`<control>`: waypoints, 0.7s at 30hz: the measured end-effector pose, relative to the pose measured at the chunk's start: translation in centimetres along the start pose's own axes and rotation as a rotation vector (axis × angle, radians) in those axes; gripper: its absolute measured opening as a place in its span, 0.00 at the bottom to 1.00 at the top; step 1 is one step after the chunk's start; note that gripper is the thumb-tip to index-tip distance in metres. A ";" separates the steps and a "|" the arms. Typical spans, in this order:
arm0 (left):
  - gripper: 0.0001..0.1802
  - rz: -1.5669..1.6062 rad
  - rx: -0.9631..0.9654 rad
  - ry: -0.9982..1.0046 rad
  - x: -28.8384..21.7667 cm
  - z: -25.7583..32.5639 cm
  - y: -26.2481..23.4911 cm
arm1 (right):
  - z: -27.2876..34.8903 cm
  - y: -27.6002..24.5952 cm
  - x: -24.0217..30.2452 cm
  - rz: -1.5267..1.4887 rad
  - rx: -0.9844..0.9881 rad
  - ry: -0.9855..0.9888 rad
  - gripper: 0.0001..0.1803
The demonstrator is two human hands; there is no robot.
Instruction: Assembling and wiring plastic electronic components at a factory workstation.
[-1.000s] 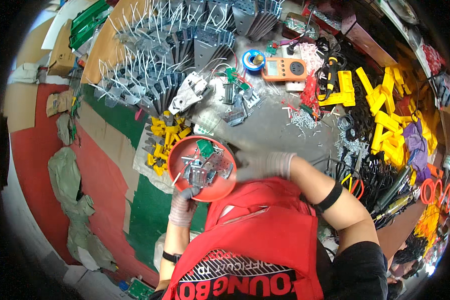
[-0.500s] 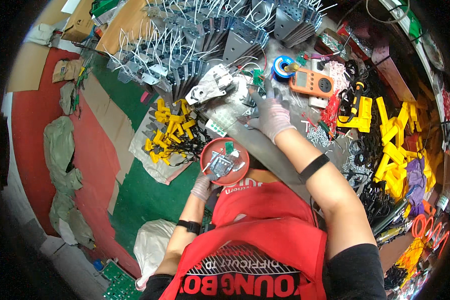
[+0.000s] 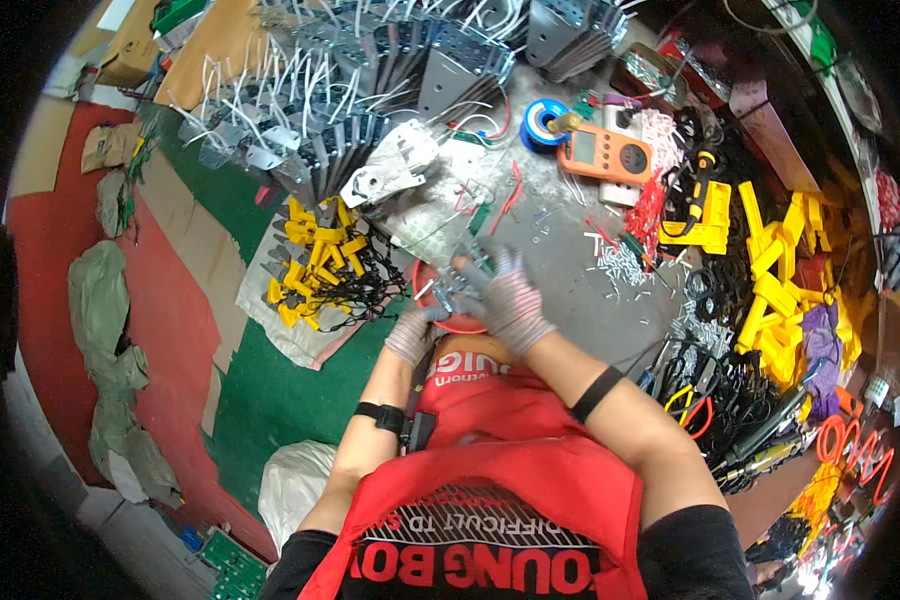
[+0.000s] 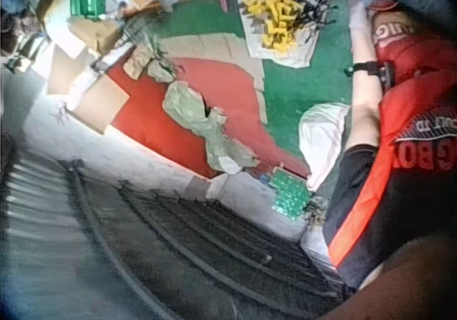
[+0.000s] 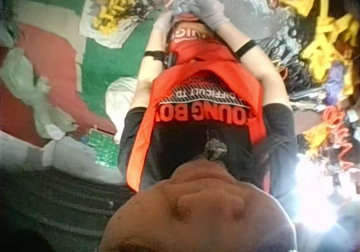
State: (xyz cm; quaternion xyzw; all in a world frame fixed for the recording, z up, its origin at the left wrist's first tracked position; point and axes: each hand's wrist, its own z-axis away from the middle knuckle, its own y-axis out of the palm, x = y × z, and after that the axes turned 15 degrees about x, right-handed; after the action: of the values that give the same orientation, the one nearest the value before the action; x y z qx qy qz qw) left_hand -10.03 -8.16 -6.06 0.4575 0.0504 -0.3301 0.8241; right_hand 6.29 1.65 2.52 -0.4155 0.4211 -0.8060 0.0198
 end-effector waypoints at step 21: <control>0.39 -0.033 0.082 0.058 -0.2 2.4 -1.4 | -2.8 -5.4 -5.7 0.057 -0.211 0.386 0.14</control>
State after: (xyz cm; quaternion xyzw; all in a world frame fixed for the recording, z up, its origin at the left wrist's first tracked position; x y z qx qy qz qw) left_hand -11.55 -10.49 -5.62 0.4996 0.0684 -0.3321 0.7971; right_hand 9.79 9.19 1.71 -0.2413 0.5107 -0.8211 -0.0819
